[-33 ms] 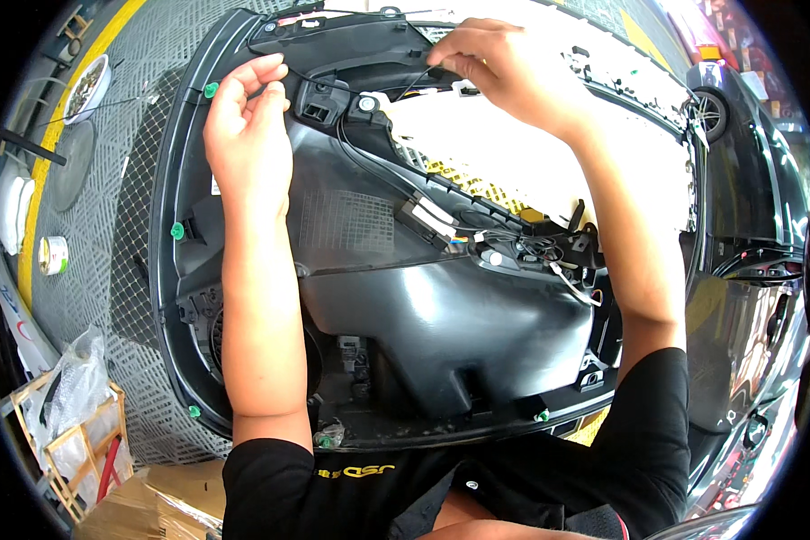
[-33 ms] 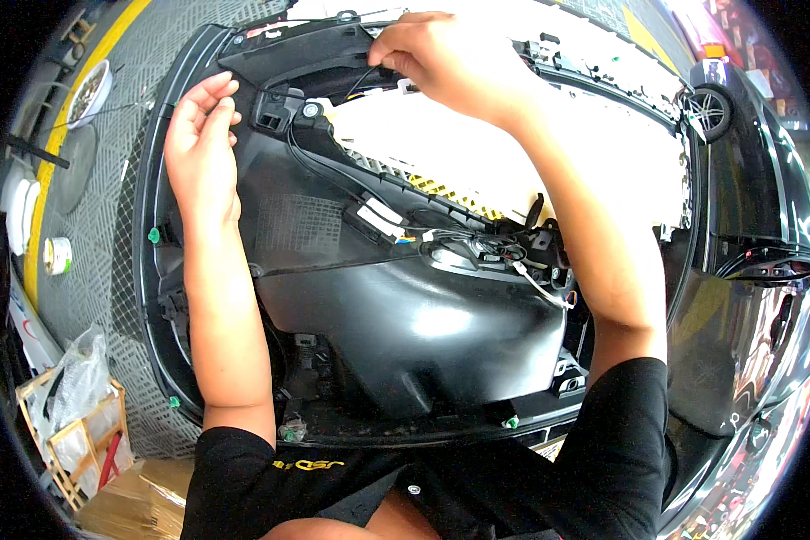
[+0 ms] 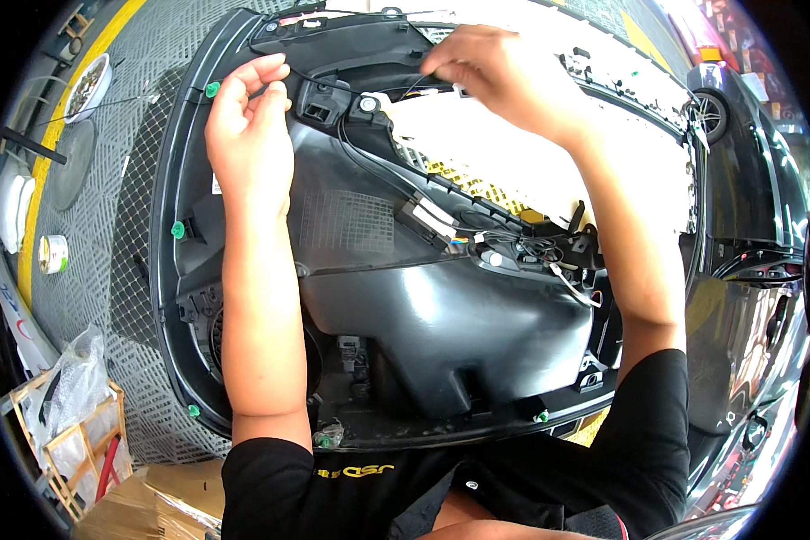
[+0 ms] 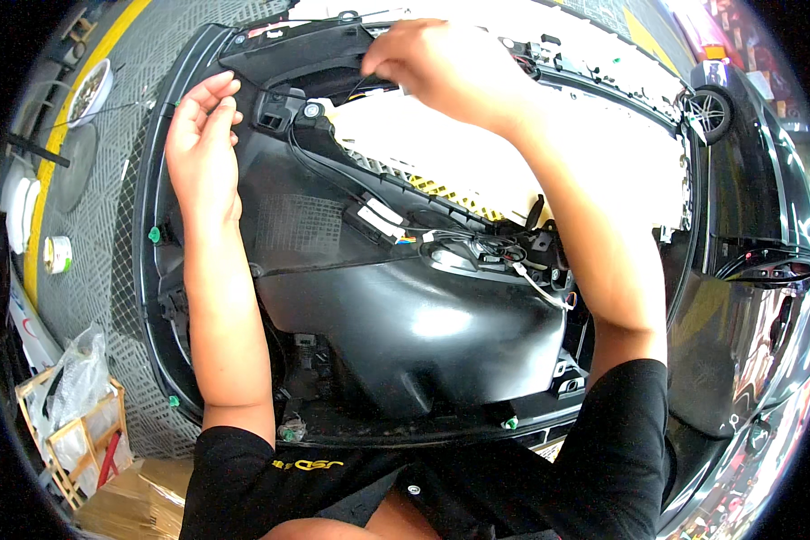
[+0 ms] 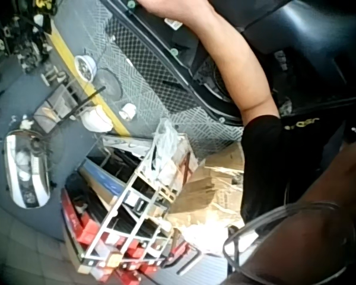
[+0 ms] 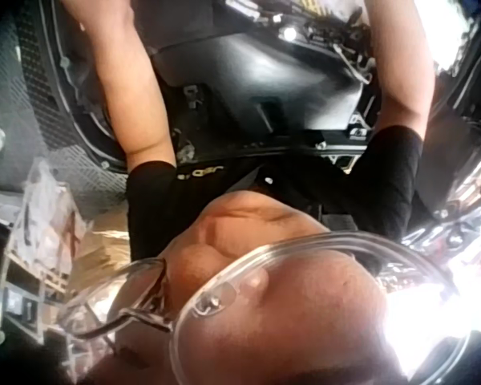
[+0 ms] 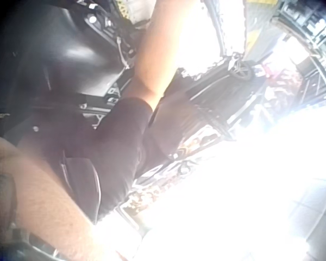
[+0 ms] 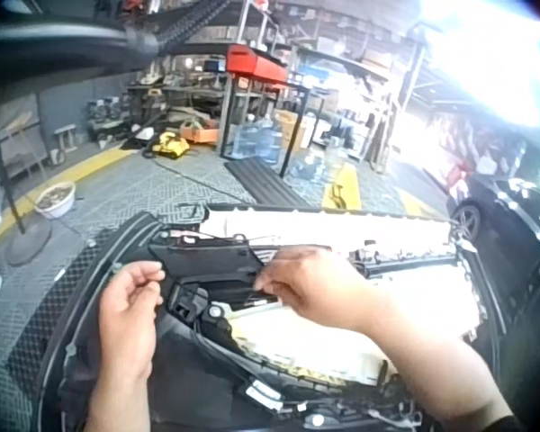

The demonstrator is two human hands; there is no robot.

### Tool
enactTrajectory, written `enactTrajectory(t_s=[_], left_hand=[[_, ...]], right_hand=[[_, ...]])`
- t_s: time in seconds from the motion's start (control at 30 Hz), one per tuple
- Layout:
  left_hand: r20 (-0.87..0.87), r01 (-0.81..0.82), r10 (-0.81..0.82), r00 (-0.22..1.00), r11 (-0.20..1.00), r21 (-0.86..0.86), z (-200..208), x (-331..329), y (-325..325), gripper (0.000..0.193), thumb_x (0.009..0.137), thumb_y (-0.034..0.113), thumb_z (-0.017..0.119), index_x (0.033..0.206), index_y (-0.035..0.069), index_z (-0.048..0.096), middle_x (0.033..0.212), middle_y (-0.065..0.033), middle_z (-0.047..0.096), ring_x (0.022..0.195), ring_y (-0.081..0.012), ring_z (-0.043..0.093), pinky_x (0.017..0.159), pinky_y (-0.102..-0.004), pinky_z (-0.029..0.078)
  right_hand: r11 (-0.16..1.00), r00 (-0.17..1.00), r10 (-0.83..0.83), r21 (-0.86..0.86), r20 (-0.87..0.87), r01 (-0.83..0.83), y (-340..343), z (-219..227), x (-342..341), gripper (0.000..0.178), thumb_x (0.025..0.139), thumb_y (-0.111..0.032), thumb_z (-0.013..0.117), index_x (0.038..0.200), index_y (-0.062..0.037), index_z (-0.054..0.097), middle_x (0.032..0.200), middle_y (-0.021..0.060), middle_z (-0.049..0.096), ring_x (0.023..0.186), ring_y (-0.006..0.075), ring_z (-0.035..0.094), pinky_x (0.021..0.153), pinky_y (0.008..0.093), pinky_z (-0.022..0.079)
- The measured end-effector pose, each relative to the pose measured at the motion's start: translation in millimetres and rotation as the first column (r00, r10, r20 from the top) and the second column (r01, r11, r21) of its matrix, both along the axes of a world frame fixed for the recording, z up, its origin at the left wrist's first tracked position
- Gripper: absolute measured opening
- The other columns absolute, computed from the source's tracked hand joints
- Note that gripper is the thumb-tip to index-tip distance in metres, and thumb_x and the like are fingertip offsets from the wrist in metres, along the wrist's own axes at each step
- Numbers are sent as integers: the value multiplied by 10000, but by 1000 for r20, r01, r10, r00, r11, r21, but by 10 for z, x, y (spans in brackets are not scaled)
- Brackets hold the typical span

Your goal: The person works on the internal wiring and components of a car door panel by hand. They use cable ties to secure wires, manipulate connectors, and pick up small parts from a nearby tray.

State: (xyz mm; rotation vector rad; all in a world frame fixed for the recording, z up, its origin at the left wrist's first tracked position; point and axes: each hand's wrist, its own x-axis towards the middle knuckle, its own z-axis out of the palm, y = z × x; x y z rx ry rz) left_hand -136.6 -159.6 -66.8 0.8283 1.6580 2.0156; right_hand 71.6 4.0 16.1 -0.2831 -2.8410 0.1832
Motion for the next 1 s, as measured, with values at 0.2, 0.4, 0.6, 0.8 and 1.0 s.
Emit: enactTrajectory(t_s=[0.2,0.4,0.6,0.8,1.0], left_hand=[[-6,19,-19,1000,1000,2,18,12,-19,256,1018,39,611,1248,60,721,1180,-4,736,925,-71,607,804,-229,459],[10,19,-20,1000,999,42,-3,2,-17,267,1007,37,625,1253,66,724,1184,3,732,954,-71,611,838,-234,468],[-574,43,-6,819,998,51,2,110,-20,277,962,32,706,1224,82,782,1197,-36,743,1001,-104,665,882,-253,528],[-393,51,-38,919,998,23,54,181,-14,210,977,112,775,1173,42,805,1116,-43,759,954,-80,693,840,-221,539],[-147,-23,34,989,997,74,37,144,0,251,973,117,790,1201,10,784,1050,-37,784,898,-60,696,816,-210,551]], right_hand=[[992,989,-105,62,-105,112,76,85,52,149,991,-71,667,1104,-64,764,1026,98,740,967,307,721,866,392,567],[973,945,-113,160,-306,168,-185,525,13,192,910,51,664,1063,-37,740,1001,160,682,927,368,700,810,410,563],[988,987,-77,-143,-139,57,-346,479,-63,144,941,10,692,1066,-30,753,967,142,699,882,315,711,757,382,565],[914,986,-148,-392,-80,106,-503,666,-277,156,955,-61,727,1097,-12,767,937,152,736,833,270,729,725,355,564],[989,988,93,-102,-123,-105,-243,681,-700,147,934,-91,707,1000,21,775,889,219,750,849,377,739,755,432,583]])
